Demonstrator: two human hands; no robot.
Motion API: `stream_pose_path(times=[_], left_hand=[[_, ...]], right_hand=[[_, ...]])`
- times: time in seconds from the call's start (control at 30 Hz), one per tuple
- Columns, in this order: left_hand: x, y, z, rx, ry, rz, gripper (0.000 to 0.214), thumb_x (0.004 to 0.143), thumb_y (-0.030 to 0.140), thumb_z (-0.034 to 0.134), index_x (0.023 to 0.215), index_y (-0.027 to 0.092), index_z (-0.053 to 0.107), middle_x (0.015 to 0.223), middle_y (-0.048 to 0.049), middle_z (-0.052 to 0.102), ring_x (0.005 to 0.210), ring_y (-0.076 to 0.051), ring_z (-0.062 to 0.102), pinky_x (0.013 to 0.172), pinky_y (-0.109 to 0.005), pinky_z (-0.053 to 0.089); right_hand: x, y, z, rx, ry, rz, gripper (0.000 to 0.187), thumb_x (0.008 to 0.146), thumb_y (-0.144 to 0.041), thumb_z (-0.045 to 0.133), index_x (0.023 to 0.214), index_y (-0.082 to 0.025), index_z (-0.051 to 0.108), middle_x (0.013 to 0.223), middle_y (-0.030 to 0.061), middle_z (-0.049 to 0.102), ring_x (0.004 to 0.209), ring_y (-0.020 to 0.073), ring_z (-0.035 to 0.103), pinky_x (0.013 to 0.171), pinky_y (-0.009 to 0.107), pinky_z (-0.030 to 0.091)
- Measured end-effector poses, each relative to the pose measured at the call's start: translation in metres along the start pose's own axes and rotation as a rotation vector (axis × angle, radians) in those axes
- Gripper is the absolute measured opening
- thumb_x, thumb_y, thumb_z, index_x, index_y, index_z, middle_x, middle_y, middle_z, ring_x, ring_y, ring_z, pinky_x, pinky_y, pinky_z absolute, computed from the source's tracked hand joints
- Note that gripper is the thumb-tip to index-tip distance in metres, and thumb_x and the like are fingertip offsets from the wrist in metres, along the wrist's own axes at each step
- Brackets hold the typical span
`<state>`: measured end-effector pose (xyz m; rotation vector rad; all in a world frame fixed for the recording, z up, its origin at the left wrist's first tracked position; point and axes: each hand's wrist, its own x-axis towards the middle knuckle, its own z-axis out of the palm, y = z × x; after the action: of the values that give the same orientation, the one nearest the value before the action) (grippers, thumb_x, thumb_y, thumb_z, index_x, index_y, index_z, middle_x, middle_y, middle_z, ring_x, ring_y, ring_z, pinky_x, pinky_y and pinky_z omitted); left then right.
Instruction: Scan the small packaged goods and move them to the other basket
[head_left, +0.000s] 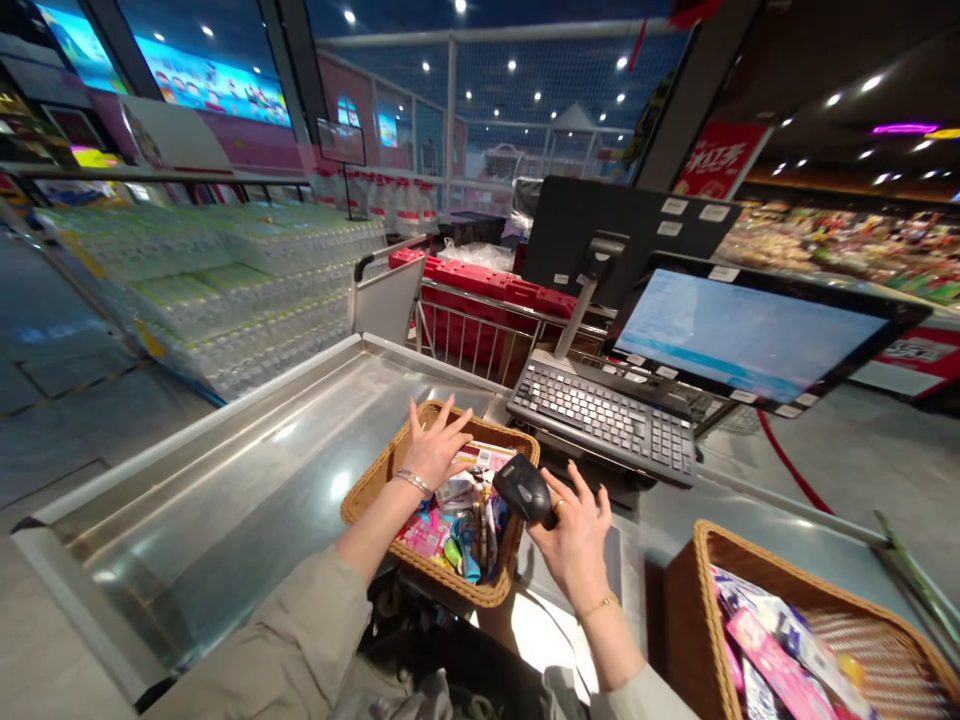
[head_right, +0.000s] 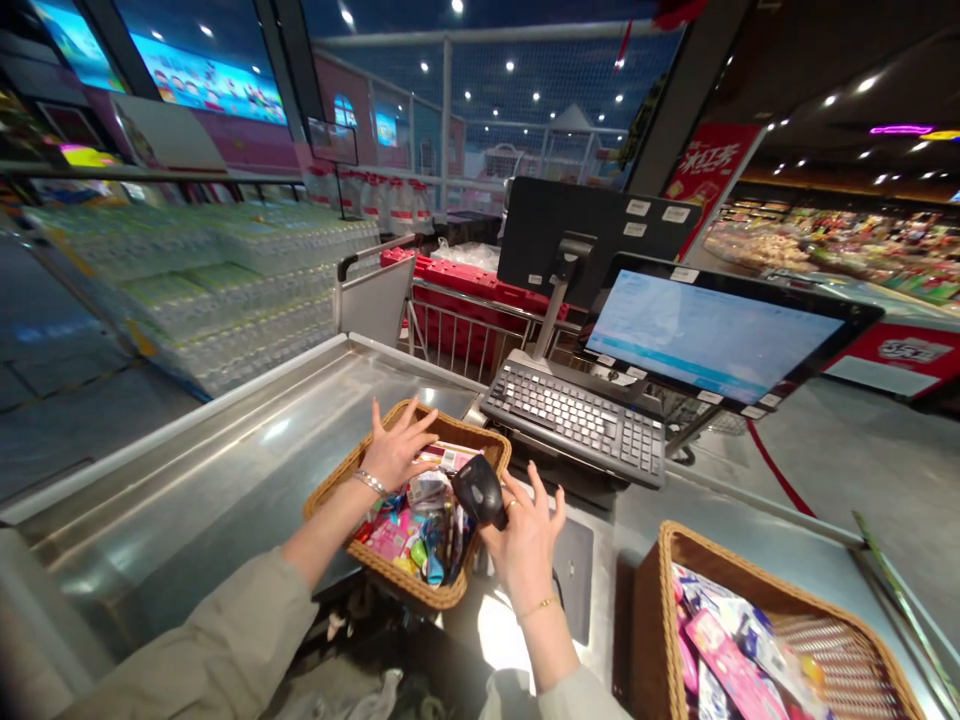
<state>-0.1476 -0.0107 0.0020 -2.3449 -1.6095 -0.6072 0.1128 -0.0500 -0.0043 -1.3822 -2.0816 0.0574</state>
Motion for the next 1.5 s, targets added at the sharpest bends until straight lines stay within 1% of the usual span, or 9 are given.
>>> stream_pose_path(times=[0.27, 0.37, 0.5, 0.67, 0.8, 0.97, 1.33, 1.5], left_hand=[[0.012, 0.006, 0.001, -0.023, 0.011, 0.006, 0.028, 0.08, 0.037, 0.073, 0.106, 0.027, 0.068, 0.144, -0.0068, 0.052, 0.144, -0.038, 0.027, 0.1, -0.076, -0.027], [0.016, 0.008, 0.002, -0.025, 0.008, 0.013, 0.029, 0.08, 0.038, 0.073, 0.106, 0.027, 0.068, 0.144, -0.0058, 0.052, 0.144, -0.038, 0.027, 0.1, -0.075, -0.027], [0.021, 0.009, 0.003, -0.026, 0.023, 0.03, 0.028, 0.081, 0.04, 0.072, 0.105, 0.027, 0.068, 0.143, -0.0063, 0.053, 0.144, -0.038, 0.028, 0.101, -0.076, -0.026], [0.028, 0.011, 0.004, -0.025, 0.031, 0.038, 0.027, 0.08, 0.043, 0.072, 0.102, 0.028, 0.069, 0.141, -0.0052, 0.055, 0.144, -0.037, 0.027, 0.101, -0.073, -0.028], [0.033, 0.012, 0.005, -0.021, 0.028, 0.05, 0.029, 0.079, 0.043, 0.073, 0.103, 0.027, 0.069, 0.142, -0.0053, 0.054, 0.145, -0.037, 0.025, 0.102, -0.075, -0.026], [0.038, 0.016, 0.004, -0.025, 0.031, 0.06, 0.029, 0.078, 0.04, 0.075, 0.103, 0.028, 0.069, 0.141, -0.0049, 0.055, 0.144, -0.036, 0.027, 0.101, -0.075, -0.025], [0.044, 0.017, 0.004, -0.049, 0.033, 0.058, 0.028, 0.077, 0.036, 0.076, 0.103, 0.028, 0.069, 0.141, -0.0049, 0.055, 0.144, -0.035, 0.028, 0.101, -0.075, -0.025], [0.049, 0.02, 0.004, -0.048, 0.059, 0.065, 0.028, 0.075, 0.035, 0.077, 0.101, 0.028, 0.069, 0.14, -0.0048, 0.056, 0.144, -0.035, 0.028, 0.102, -0.075, -0.023]], right_hand=[[0.006, 0.002, 0.001, -0.009, 0.003, -0.012, 0.025, 0.078, -0.028, 0.059, 0.101, -0.025, 0.069, 0.123, 0.0047, 0.068, 0.138, 0.0312, 0.037, 0.112, 0.063, 0.01], [0.007, 0.003, 0.0, -0.009, 0.009, -0.012, 0.024, 0.078, -0.028, 0.059, 0.099, -0.025, 0.069, 0.122, 0.0049, 0.068, 0.137, 0.0314, 0.037, 0.112, 0.063, 0.01], [0.007, 0.005, -0.002, 0.002, 0.011, 0.004, 0.022, 0.076, -0.027, 0.06, 0.096, -0.025, 0.07, 0.121, 0.0041, 0.069, 0.137, 0.0313, 0.039, 0.112, 0.063, 0.01], [0.008, 0.005, -0.006, 0.007, 0.011, 0.027, 0.023, 0.076, -0.026, 0.059, 0.097, -0.026, 0.069, 0.122, 0.0029, 0.068, 0.137, 0.0307, 0.039, 0.112, 0.062, 0.01], [0.008, 0.006, -0.008, 0.011, 0.013, 0.047, 0.022, 0.076, -0.025, 0.058, 0.095, -0.026, 0.07, 0.122, 0.0026, 0.068, 0.137, 0.0294, 0.038, 0.113, 0.061, 0.009], [0.007, 0.006, -0.011, 0.026, 0.017, 0.057, 0.019, 0.076, -0.024, 0.059, 0.091, -0.025, 0.071, 0.121, 0.0031, 0.069, 0.137, 0.0301, 0.039, 0.114, 0.06, 0.008], [0.005, 0.006, -0.017, 0.033, 0.005, 0.07, 0.025, 0.072, -0.021, 0.062, 0.095, -0.027, 0.071, 0.122, -0.0003, 0.068, 0.138, 0.0296, 0.038, 0.115, 0.059, 0.007], [0.006, 0.009, -0.017, 0.01, 0.022, 0.092, 0.018, 0.073, -0.023, 0.061, 0.088, -0.027, 0.07, 0.124, -0.0006, 0.067, 0.137, 0.0297, 0.039, 0.114, 0.059, 0.008]])
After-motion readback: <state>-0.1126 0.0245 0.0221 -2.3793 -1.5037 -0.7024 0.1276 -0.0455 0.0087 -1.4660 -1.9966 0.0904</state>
